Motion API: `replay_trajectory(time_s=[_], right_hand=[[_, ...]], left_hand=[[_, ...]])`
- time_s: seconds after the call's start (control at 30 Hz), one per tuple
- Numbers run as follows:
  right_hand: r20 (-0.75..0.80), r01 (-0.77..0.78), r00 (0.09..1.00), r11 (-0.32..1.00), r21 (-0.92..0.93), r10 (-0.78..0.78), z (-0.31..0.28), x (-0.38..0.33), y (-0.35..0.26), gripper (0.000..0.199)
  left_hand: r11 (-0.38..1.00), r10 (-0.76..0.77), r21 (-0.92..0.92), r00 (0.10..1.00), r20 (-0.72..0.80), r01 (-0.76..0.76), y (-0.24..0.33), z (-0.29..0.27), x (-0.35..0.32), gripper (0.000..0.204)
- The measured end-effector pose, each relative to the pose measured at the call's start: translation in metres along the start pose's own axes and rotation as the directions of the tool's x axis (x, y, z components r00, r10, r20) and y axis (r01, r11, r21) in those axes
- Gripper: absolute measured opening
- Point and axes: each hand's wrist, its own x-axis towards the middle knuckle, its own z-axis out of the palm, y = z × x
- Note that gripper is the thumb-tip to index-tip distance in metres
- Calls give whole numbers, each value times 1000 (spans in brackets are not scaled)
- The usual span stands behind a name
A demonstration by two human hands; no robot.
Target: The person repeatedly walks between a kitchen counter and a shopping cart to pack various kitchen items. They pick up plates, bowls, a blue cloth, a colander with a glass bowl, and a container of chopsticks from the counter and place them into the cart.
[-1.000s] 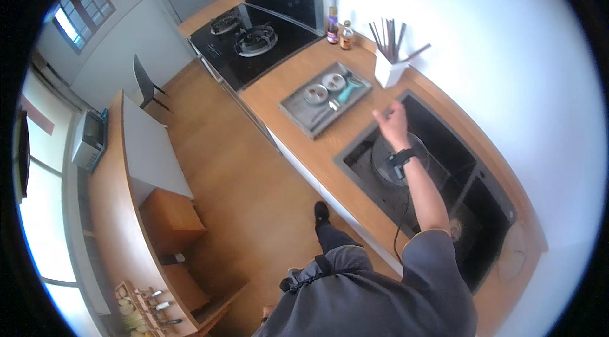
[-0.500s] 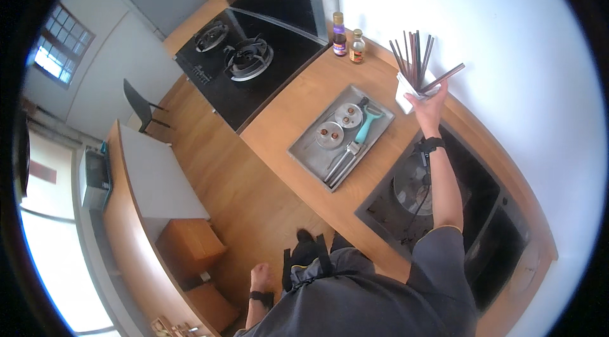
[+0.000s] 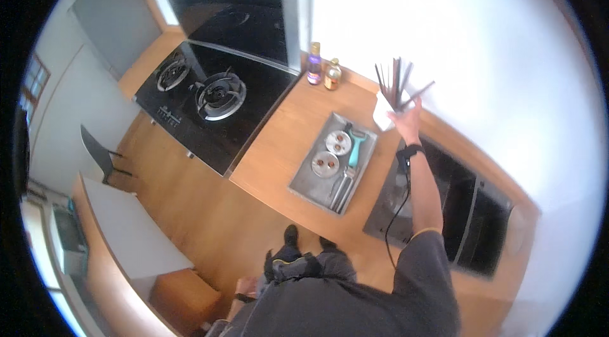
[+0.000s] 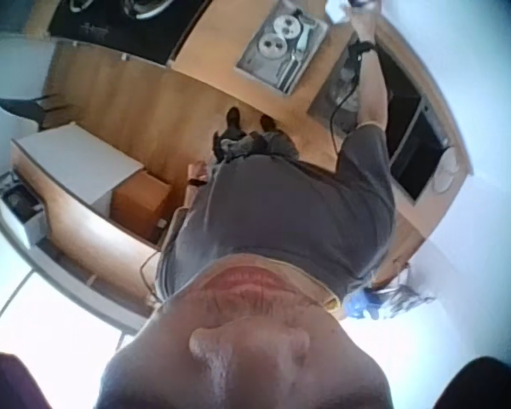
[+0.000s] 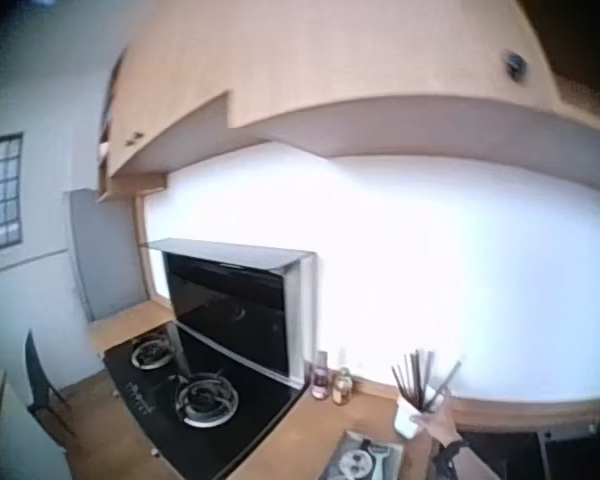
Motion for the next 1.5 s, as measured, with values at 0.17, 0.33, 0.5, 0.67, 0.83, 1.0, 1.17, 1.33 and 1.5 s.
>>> replay_trajectory(time_s=[0.17, 0.33, 0.5, 0.67, 0.83, 1.0, 1.17, 1.33, 1.5], right_hand=[[25, -139, 990, 990, 37, 138, 14, -9, -9, 111], [14, -160, 987, 964, 214, 161, 22, -21, -37, 98], [-43, -103, 993, 992, 71, 106, 10, -46, -59, 97], [-124, -57, 991, 990, -127, 41, 5, -43, -48, 98], [-111, -119, 986, 989, 82, 128, -34, -54, -54, 93], [-119, -150, 982, 989, -13, 148, -82, -102, -61, 101], [-32, -131, 991, 991, 34, 132, -140, -177, -76, 94], [-35, -198, 977, 951, 237, 212, -189, -253, -96, 94], [-76, -322, 937, 929, 184, 340, -253, -338, -88, 93]], left_hand=[[979, -195, -71, 976, -101, 189, 13, -46, 27, 19], [982, -178, 53, 982, -61, 181, 30, -82, 50, 18], [981, -160, 97, 982, -103, 170, 61, -87, 67, 21], [972, -163, 179, 986, 30, 155, 41, -78, 90, 24], [923, -277, 322, 944, 181, 209, 38, -74, 111, 27], [776, -65, 614, 949, 308, -146, 98, -66, 121, 33], [585, 255, 544, 774, 580, -601, 235, -9, 55, 25], [683, 292, 230, 548, 784, -694, 391, 88, -92, 54], [365, 662, -169, 128, 738, -915, 445, 212, -177, 104]])
